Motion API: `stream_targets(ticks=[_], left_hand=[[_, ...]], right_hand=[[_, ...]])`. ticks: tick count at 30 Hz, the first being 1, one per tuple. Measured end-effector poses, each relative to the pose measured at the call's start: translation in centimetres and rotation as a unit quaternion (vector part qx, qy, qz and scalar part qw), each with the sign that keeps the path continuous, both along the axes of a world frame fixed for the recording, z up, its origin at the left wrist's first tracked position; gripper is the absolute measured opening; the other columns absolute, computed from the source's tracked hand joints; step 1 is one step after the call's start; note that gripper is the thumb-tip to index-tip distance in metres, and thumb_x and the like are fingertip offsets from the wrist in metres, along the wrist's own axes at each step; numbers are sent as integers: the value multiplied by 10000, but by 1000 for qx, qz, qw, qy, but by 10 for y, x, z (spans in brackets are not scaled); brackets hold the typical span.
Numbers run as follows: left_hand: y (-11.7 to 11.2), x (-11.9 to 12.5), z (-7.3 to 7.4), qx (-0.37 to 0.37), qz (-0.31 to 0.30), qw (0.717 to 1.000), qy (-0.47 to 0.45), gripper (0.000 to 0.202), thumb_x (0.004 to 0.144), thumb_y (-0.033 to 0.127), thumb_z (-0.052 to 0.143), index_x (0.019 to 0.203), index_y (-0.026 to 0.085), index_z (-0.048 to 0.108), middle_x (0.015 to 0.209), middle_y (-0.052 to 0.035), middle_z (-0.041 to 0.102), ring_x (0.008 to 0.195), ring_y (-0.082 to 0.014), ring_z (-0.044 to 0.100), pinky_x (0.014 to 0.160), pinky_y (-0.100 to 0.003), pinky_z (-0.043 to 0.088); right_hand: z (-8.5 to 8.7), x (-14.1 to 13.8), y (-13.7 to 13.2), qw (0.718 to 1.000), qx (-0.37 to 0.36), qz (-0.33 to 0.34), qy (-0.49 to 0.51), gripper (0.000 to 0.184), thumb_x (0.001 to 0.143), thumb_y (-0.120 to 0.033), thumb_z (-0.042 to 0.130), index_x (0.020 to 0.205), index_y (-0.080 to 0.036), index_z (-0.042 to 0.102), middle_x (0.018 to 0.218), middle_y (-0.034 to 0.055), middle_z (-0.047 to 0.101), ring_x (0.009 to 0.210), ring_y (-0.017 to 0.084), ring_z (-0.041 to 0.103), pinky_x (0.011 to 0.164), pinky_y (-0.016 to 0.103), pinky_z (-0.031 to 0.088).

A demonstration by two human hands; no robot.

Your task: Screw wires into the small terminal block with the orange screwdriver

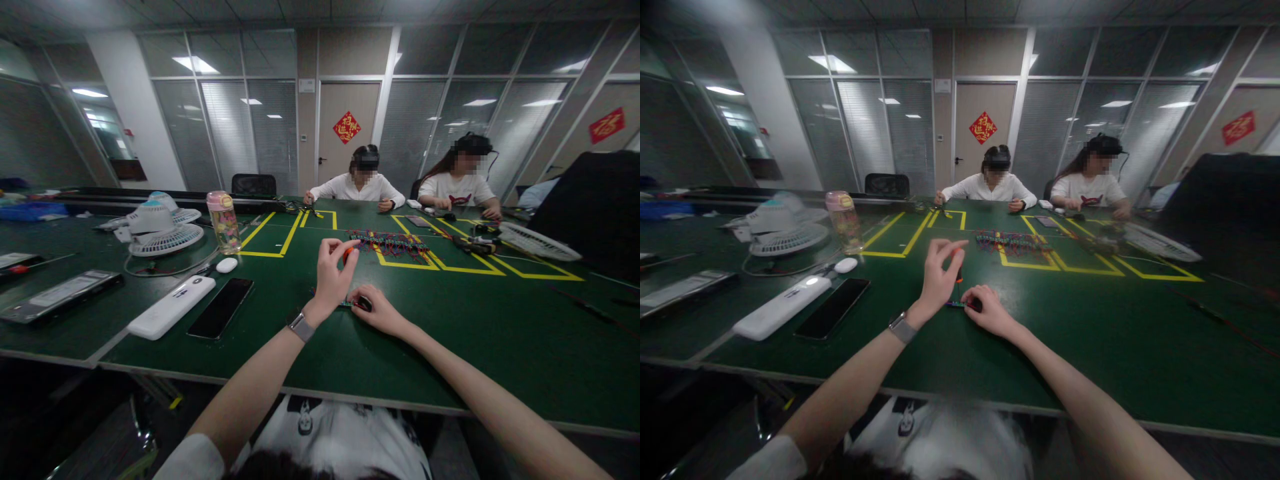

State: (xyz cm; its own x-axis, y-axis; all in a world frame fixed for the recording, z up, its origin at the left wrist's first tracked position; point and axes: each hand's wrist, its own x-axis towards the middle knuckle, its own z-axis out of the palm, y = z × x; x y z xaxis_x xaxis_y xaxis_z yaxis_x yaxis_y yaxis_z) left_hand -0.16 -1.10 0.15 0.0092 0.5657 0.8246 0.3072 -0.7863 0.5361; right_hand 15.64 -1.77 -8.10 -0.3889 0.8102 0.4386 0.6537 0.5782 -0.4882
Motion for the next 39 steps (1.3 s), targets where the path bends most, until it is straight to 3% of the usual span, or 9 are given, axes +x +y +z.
stream_targets(ticks=[5,12,18,21,26,33,39], left_hand=[[3,-1,-1,-13,-54,998,3,320,950,167,379,1182,189,598,1070,-65,588,1015,-155,555,917,-289,429],[2,1,-1,-18,-3,1000,13,219,887,246,549,1072,208,659,925,-39,532,891,-157,538,866,-290,441],[5,0,-4,-25,-65,997,15,354,956,166,352,1247,192,551,1105,-72,558,1044,-156,533,951,-304,413],[5,0,-3,-17,-68,997,18,327,945,167,395,1222,196,567,1048,-61,599,993,-159,555,922,-306,428],[2,0,-2,-26,-10,999,29,247,874,263,575,1104,220,653,932,-42,536,898,-164,538,875,-310,447],[6,2,-4,-20,-70,997,13,343,953,165,369,1229,217,564,1129,-66,570,1080,-158,535,975,-315,412],[3,1,-2,-3,-9,1000,9,214,842,253,626,1048,217,671,894,-28,533,859,-152,545,837,-288,458]], right_hand=[[-2,1,1,1000,0,4,2,148,747,-119,593,874,-193,609,814,30,617,806,203,547,774,341,406],[0,0,0,1000,-2,7,7,143,745,-116,590,864,-194,611,817,34,616,801,201,544,771,342,409],[1,-1,0,1000,1,6,8,143,744,-115,594,861,-194,615,808,31,615,798,200,545,767,339,408],[-1,0,0,1000,3,6,11,150,743,-115,595,869,-195,615,811,30,615,797,200,546,771,342,409],[-3,0,2,1000,4,7,12,152,742,-116,599,871,-194,613,822,33,616,808,203,543,784,349,409],[-2,1,2,1000,2,6,0,148,746,-115,591,871,-194,610,824,35,618,818,206,544,778,346,407],[-3,1,1,1000,2,4,4,143,746,-121,600,867,-197,611,834,32,620,823,204,545,792,347,409]])
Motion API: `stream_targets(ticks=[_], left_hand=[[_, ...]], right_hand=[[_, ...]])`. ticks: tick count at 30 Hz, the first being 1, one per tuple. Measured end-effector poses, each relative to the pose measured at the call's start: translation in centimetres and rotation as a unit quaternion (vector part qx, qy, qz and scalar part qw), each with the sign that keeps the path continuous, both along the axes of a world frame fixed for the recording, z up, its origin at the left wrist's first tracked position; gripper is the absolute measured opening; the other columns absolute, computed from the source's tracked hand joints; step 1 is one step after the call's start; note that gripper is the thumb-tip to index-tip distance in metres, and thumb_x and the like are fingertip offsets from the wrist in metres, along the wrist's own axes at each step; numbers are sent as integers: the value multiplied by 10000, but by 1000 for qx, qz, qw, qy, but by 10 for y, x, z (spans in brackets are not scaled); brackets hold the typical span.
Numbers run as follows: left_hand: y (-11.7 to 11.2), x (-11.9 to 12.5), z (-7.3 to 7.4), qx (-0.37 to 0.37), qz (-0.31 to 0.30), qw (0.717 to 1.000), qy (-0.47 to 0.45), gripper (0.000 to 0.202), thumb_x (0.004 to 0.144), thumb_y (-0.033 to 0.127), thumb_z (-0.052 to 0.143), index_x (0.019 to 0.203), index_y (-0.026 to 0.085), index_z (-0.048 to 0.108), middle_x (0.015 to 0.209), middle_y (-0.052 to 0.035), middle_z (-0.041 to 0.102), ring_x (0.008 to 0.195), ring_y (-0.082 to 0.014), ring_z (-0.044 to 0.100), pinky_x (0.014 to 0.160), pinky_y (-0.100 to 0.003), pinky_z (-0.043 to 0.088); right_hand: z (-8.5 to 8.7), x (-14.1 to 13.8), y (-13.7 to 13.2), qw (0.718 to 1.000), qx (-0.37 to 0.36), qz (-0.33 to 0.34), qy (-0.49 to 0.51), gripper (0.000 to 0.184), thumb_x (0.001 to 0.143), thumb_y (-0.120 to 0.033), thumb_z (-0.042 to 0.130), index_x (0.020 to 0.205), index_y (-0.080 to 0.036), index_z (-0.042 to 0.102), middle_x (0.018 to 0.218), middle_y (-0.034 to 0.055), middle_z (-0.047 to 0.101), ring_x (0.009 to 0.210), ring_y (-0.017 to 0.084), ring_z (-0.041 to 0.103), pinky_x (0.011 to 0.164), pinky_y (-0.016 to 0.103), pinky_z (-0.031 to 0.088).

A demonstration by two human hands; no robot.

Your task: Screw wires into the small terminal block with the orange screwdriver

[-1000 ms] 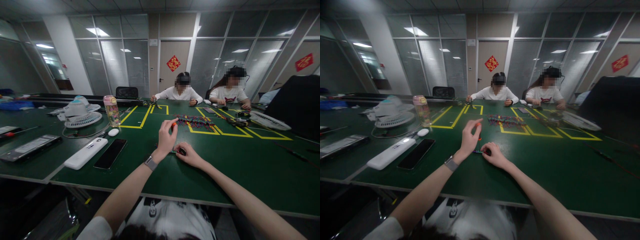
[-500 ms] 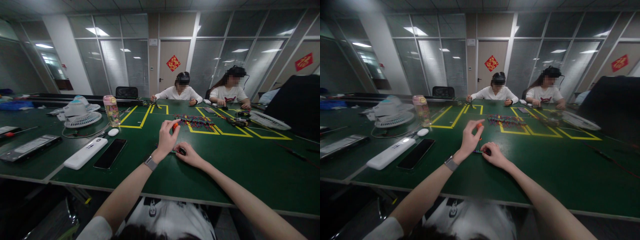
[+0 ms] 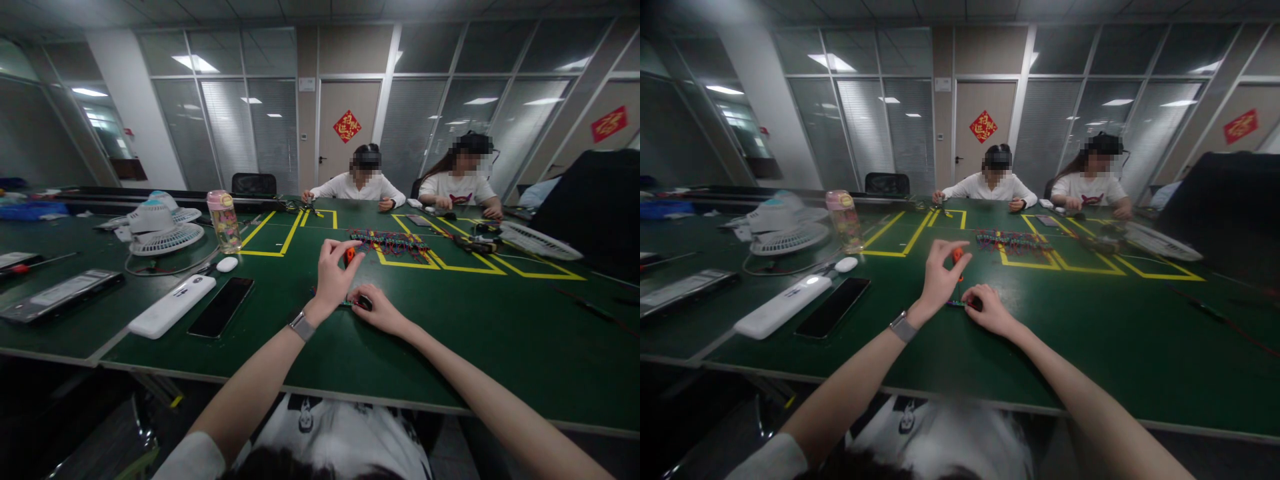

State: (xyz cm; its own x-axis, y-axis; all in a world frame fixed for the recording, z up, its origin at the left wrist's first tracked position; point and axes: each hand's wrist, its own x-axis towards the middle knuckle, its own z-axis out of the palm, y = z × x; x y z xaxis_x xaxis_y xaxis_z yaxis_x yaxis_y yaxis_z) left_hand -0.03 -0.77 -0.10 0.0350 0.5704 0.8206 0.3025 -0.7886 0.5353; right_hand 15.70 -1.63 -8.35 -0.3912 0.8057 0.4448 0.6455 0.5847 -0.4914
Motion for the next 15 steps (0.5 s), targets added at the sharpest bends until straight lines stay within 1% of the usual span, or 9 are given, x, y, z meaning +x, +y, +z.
stream_targets(ticks=[1,3,5,7,8,10,13,15], left_hand=[[-1,0,0,-1,6,1000,0,207,838,270,633,1032,218,681,885,-26,515,849,-150,539,832,-286,458],[-1,-1,1,-3,1,1000,-2,212,882,267,567,1057,221,677,916,-33,512,877,-149,540,852,-287,454],[-1,-1,0,-4,-22,1000,-4,269,934,214,454,1121,218,646,1000,-50,540,962,-151,545,902,-293,440],[0,-1,0,-3,-49,999,-8,319,950,171,387,1179,209,605,1068,-59,574,1022,-152,548,933,-299,430],[0,0,0,-3,-55,998,-11,320,948,171,395,1201,207,586,1075,-58,589,1019,-153,555,930,-301,433],[0,0,0,-4,-47,999,-13,305,925,199,470,1211,215,574,1031,-47,606,960,-155,568,898,-303,447],[-1,-1,1,-3,-6,1000,-4,240,848,262,618,1084,233,651,910,-24,557,853,-149,550,836,-291,458],[-1,-2,2,-8,12,1000,-4,189,835,290,637,1008,231,685,888,-21,513,846,-147,537,834,-286,455]], right_hand=[[0,0,0,1000,0,-1,0,142,746,-119,600,865,-197,611,832,30,621,821,202,545,793,346,409],[1,0,0,1000,0,-2,-2,138,748,-117,600,860,-197,612,826,28,622,816,200,547,794,345,408],[2,-1,-1,1000,0,-1,-3,138,750,-116,599,863,-195,614,820,28,622,813,198,549,793,344,407],[3,-1,-1,1000,-1,-2,-2,140,751,-117,598,867,-193,615,820,29,623,814,199,549,792,346,406],[3,-1,-2,1000,-3,-2,-2,140,751,-117,598,867,-192,614,821,30,624,813,200,549,792,348,406],[4,-1,-2,1000,-6,0,-3,139,750,-115,596,865,-192,610,826,31,624,812,201,549,790,352,407],[3,-1,-2,1000,-8,2,0,143,748,-111,595,864,-194,607,831,32,625,813,201,549,792,356,410],[2,-1,-1,1000,-7,2,3,148,748,-111,595,867,-197,608,834,31,627,817,201,550,796,357,412]])
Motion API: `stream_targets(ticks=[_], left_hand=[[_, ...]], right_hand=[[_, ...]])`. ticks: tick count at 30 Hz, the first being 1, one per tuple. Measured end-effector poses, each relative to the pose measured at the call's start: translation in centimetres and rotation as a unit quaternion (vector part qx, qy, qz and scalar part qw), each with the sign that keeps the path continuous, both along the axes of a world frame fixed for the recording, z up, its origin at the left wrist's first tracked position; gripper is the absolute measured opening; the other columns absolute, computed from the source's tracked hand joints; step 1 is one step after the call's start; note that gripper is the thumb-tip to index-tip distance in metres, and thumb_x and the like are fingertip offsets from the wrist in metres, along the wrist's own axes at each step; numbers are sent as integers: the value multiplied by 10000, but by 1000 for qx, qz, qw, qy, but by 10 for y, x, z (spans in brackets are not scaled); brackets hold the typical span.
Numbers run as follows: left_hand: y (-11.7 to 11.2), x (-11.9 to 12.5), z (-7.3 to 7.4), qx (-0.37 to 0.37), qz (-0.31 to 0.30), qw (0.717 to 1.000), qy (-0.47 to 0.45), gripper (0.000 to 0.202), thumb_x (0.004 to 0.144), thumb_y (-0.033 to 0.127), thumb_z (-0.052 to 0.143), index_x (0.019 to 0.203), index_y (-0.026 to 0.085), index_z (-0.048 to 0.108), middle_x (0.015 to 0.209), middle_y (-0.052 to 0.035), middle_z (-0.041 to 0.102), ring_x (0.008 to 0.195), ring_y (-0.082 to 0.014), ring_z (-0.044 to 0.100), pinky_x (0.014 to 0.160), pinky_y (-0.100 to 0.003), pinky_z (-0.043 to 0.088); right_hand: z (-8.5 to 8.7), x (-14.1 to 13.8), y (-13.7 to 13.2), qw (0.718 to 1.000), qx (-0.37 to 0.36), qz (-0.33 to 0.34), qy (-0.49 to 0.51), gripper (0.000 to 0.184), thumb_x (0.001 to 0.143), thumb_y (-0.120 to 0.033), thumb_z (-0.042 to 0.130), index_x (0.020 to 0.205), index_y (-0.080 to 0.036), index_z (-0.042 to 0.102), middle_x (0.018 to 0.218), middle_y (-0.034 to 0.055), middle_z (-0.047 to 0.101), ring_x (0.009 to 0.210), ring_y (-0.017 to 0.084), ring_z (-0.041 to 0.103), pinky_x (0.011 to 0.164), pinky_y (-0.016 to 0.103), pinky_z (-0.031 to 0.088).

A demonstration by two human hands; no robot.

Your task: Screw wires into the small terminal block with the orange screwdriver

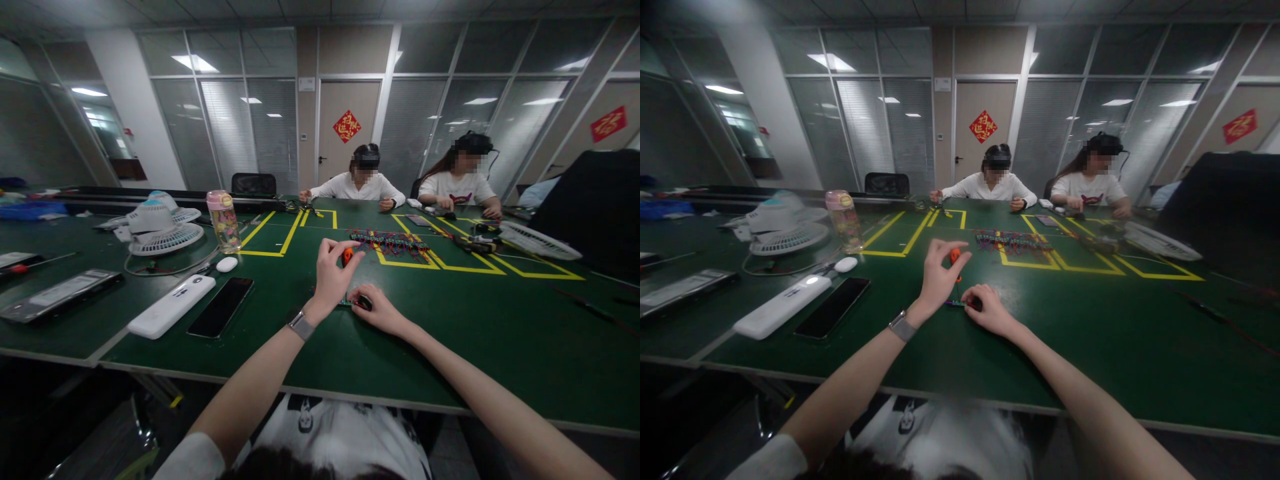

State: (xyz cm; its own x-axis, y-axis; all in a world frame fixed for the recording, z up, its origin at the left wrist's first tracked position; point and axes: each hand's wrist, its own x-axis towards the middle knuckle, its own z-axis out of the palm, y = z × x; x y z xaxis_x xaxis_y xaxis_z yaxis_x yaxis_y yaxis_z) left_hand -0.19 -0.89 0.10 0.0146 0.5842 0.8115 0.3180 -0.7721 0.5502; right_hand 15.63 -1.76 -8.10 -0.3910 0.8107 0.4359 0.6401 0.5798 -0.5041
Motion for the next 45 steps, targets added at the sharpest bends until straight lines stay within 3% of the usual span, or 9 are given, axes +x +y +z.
stream_targets(ticks=[6,12,18,24,26,30,33,37,45], left_hand=[[1,0,0,-6,-54,998,-12,307,953,192,391,1160,202,617,1011,-51,586,961,-144,562,892,-280,437],[2,0,-1,11,-12,1000,2,227,872,294,587,1068,235,684,865,-22,553,845,-146,544,820,-275,446],[4,0,-1,-6,-62,998,4,333,953,199,397,1227,222,584,1047,-55,621,989,-156,567,915,-306,437],[3,0,0,8,-14,1000,19,247,854,264,613,1094,246,668,917,-35,615,903,-174,557,862,-319,450],[2,-1,0,3,-9,1000,22,244,885,270,564,1104,247,667,943,-42,598,923,-172,554,871,-317,449],[3,0,0,0,-66,998,17,339,943,175,404,1224,225,587,1100,-60,622,1036,-167,564,939,-320,437],[3,0,-1,5,-73,997,15,309,917,188,480,1200,227,597,1062,-54,651,994,-171,587,911,-320,454],[1,0,0,8,-19,1000,15,219,850,244,610,1060,240,674,928,-36,608,894,-167,572,847,-305,465],[3,1,0,3,-67,998,14,328,929,157,422,1203,218,590,1061,-56,644,1003,-170,582,917,-318,450]], right_hand=[[0,1,1,1000,-1,1,-7,147,749,-116,595,873,-194,607,823,34,622,815,202,545,791,353,408],[0,1,0,1000,1,0,-11,137,759,-128,592,880,-192,609,837,34,616,831,203,541,797,352,404],[-1,1,0,1000,0,-3,-5,139,753,-121,599,870,-195,610,838,34,618,823,201,540,799,356,406],[0,0,0,1000,4,-3,-7,124,753,-125,599,856,-194,607,833,31,625,809,197,546,812,365,404],[0,0,0,1000,5,-3,-5,132,751,-121,600,859,-195,608,831,30,626,807,196,547,809,362,406],[0,0,0,1000,1,-5,-5,145,750,-118,598,870,-198,612,838,31,625,817,199,546,798,354,410],[0,0,0,1000,0,-4,-6,140,751,-119,598,868,-195,609,838,34,622,815,200,544,797,356,411],[-1,0,0,1000,5,-3,-4,142,745,-113,597,858,-199,609,831,31,620,816,201,546,795,352,413],[-1,1,2,1000,0,1,-4,153,743,-115,602,868,-203,608,828,32,623,813,202,547,792,355,417]])
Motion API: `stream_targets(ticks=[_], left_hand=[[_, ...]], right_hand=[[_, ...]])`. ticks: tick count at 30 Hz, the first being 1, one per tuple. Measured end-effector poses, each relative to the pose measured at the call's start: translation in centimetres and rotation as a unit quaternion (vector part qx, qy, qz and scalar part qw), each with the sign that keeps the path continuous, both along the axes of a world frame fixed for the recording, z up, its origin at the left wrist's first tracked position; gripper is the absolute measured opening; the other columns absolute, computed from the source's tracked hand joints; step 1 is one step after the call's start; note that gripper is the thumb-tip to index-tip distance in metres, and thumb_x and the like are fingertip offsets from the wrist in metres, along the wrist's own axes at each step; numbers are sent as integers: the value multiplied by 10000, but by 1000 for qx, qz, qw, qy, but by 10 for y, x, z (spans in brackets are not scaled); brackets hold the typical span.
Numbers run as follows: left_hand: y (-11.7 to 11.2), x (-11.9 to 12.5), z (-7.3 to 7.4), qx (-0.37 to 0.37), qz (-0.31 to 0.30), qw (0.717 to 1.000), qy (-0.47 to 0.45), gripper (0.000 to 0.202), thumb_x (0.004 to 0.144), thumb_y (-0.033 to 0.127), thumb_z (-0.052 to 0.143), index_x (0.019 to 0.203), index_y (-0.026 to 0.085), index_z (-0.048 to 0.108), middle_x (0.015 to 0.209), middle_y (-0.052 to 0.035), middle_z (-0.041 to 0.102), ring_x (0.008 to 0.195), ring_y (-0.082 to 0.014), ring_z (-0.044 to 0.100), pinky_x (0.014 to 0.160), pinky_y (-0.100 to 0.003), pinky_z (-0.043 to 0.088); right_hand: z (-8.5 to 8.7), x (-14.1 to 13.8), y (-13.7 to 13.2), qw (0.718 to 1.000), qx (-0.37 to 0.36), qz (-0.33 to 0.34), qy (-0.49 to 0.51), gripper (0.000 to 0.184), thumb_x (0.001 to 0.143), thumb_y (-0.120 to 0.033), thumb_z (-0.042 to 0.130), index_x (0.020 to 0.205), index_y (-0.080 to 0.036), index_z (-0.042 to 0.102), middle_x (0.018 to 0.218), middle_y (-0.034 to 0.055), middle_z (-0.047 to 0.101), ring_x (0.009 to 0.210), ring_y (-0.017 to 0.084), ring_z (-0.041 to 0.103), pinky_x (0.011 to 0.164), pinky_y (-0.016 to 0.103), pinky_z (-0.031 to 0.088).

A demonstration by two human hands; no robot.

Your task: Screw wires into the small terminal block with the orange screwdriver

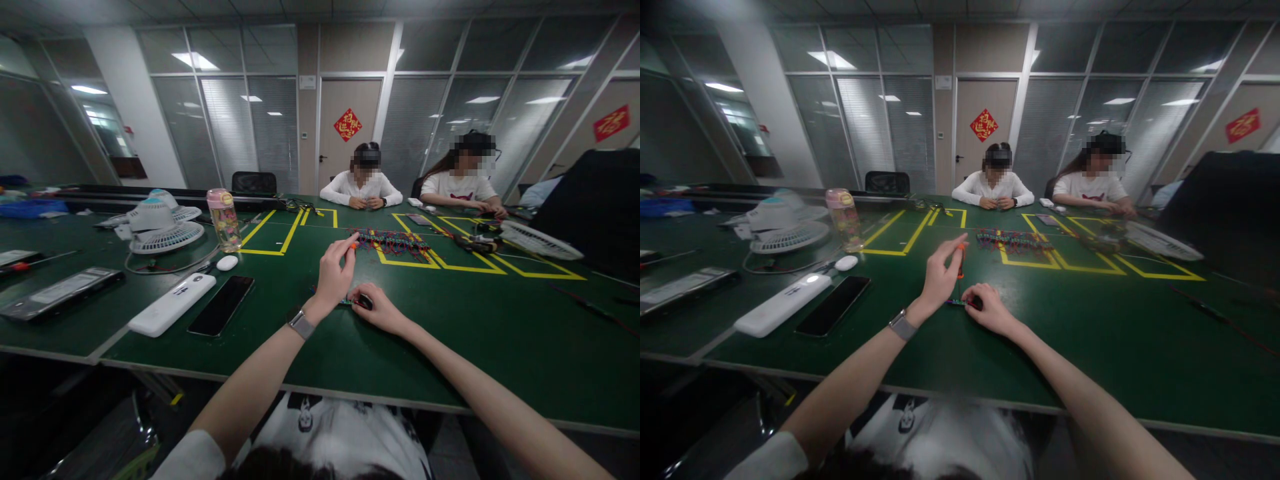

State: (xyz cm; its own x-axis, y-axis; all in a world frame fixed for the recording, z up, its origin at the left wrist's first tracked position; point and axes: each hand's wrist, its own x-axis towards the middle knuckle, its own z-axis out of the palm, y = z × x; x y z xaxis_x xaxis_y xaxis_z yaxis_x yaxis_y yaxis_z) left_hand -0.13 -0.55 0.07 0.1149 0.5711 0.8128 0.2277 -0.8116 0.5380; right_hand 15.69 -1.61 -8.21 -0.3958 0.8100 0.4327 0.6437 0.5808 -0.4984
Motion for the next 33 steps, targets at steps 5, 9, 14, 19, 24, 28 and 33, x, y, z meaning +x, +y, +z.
stream_targets(ticks=[5,9,14,19,24,28,33], left_hand=[[-4,0,1,8,60,998,2,227,861,224,587,1074,219,664,919,-41,592,892,-168,562,851,-301,458],[-5,-1,1,0,48,999,-1,247,896,234,524,1103,220,659,967,-48,550,931,-159,550,879,-287,446],[-1,-1,-1,-25,-1,1000,2,370,940,141,357,1251,195,549,1067,-60,620,991,-157,577,914,-293,436],[-2,0,-1,6,55,998,18,275,889,215,532,1149,201,620,955,-53,593,925,-175,556,879,-307,444],[-4,0,0,12,75,997,14,251,914,229,490,1101,228,657,986,-56,542,954,-168,539,888,-302,443],[-2,0,-1,21,33,999,3,319,938,159,401,1173,210,610,1043,-63,600,999,-167,551,917,-310,437],[-4,0,0,24,95,995,0,210,855,267,605,1044,221,682,927,-45,547,902,-171,542,854,-305,453]], right_hand=[[1,0,-1,1000,0,0,3,136,748,-117,597,857,-198,606,825,34,619,815,205,547,792,355,416],[1,-1,-1,1000,-1,1,1,141,749,-114,596,862,-199,610,827,34,619,814,204,543,794,358,412],[0,0,0,1000,0,-2,-2,142,750,-122,596,867,-201,613,821,33,617,813,208,546,790,357,409],[1,0,-1,1000,0,1,1,152,744,-109,596,866,-198,612,826,32,622,816,204,546,791,349,409],[1,-1,-1,1000,5,1,-5,143,747,-107,593,860,-194,606,827,33,618,806,200,542,781,343,404],[-1,-1,0,1000,5,-2,-1,140,746,-112,597,856,-199,608,826,31,622,814,203,547,788,346,402],[0,-1,-1,1000,6,-1,0,139,751,-119,595,865,-198,610,834,35,623,816,206,546,789,350,401]])
